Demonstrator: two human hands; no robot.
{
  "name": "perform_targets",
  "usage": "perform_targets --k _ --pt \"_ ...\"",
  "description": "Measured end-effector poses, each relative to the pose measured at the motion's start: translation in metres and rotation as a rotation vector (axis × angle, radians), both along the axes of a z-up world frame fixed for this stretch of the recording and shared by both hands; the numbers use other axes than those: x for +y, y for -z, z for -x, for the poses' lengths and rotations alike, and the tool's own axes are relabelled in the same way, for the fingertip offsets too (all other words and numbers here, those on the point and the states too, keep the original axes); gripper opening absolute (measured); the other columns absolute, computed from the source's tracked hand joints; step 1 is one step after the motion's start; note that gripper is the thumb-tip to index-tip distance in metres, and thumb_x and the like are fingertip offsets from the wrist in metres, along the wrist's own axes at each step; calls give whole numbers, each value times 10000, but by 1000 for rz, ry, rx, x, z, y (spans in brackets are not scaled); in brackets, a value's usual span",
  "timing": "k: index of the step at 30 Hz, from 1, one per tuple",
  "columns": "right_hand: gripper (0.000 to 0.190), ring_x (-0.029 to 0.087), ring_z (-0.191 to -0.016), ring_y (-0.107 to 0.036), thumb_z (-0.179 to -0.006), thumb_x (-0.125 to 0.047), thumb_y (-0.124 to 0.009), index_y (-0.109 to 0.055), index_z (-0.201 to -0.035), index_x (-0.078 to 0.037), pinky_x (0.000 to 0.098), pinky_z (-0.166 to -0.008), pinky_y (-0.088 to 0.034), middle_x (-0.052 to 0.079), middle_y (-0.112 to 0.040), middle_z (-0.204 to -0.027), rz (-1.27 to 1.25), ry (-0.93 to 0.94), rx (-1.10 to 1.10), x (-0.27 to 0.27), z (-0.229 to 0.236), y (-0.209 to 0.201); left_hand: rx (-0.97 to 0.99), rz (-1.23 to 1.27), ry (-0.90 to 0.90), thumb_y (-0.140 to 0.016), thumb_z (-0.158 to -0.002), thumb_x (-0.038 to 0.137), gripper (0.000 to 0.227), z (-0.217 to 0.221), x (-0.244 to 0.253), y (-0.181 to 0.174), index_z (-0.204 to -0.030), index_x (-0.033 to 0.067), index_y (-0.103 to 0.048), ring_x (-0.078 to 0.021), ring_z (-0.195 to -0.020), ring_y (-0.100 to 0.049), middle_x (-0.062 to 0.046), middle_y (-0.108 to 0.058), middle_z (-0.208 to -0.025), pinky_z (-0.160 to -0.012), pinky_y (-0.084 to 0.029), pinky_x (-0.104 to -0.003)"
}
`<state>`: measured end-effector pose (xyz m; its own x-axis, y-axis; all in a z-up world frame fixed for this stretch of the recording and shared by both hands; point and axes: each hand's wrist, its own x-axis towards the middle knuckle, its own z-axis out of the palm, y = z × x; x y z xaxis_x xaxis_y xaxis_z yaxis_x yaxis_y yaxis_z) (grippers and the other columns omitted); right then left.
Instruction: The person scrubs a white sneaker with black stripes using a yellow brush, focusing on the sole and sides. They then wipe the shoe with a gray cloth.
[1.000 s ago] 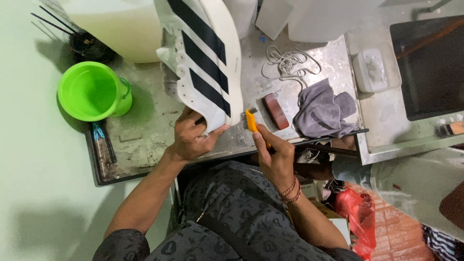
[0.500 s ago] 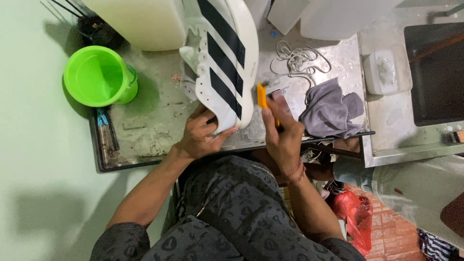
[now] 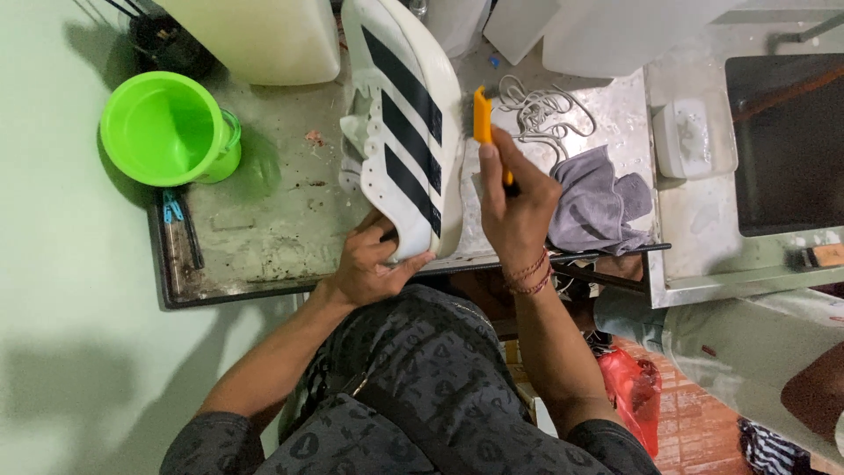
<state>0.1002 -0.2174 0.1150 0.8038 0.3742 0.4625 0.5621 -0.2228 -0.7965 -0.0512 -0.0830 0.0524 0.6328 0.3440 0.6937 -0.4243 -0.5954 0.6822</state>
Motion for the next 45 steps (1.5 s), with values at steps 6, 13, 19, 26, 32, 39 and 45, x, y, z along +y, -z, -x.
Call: perform_targets --k 6,13,19,26,32,39,45 --pt "241 307 -592 -743 -1141 -97 -674 -833 -1251 46 362 -545 -594 269 -798 -818 77 -55 67 -18 27 40 98 79 -17 -989 -860 127 305 9 -1 35 -702 8 -757 -362 -657 -709 -161 -631 -700 -567 -546 -361" --pt "287 508 -1007 -792 -1101 -133 -738 -808 -1285 75 505 -787 -689 363 -791 -1098 246 -53 167 -41 44 90 137 256 8 -966 -900 122 196 10 -10 132 -845 1 -823 -359 -803 -776 -179 -702 -785 -673 -592 -360" --pt "310 514 -1035 -782 -1099 -143 -709 -804 -1314 58 520 -766 -687 351 -794 -1113 365 -62 294 -46 57 103 266 351 0 -987 -885 194 304 25 -15 150 -777 5 -774 -277 -720 -736 -151 -643 -709 -625 -550 -327" --pt "340 502 -1068 -782 -1133 -139 -652 -768 -1363 85 496 -792 -682 363 -788 -1147 352 -48 319 -28 53 122 438 396 -55 -959 -923 320 495 11 -4 151 -654 30 -662 -269 -627 -640 -140 -521 -648 -595 -493 -356" --pt "374 534 -1111 -754 -1124 -83 -618 -706 -1446 85 566 -803 -669 391 -766 -1178 411 -136 294 -42 62 133 625 584 -159 -870 -994 505 527 0 8 108 -753 85 -662 -286 -627 -672 -141 -608 -660 -605 -512 -431" --pt "378 536 -829 -764 -1144 -152 -590 -728 -1477 -38 638 -623 -559 322 -767 -875 605 -208 43 -30 54 112 615 635 -126 -877 -985 408 471 -4 15 107 -716 100 -642 -176 -526 -554 -79 -586 -584 -503 -409 -361" --pt "436 513 -670 -716 -1147 -125 -542 -664 -1565 -111 595 -534 -534 227 -694 -800 661 -117 -241 10 17 127 656 543 -178 -750 -1018 212 406 -11 11 117 -665 97 -586 -130 -552 -510 -29 -603 -579 -498 -381 -289"
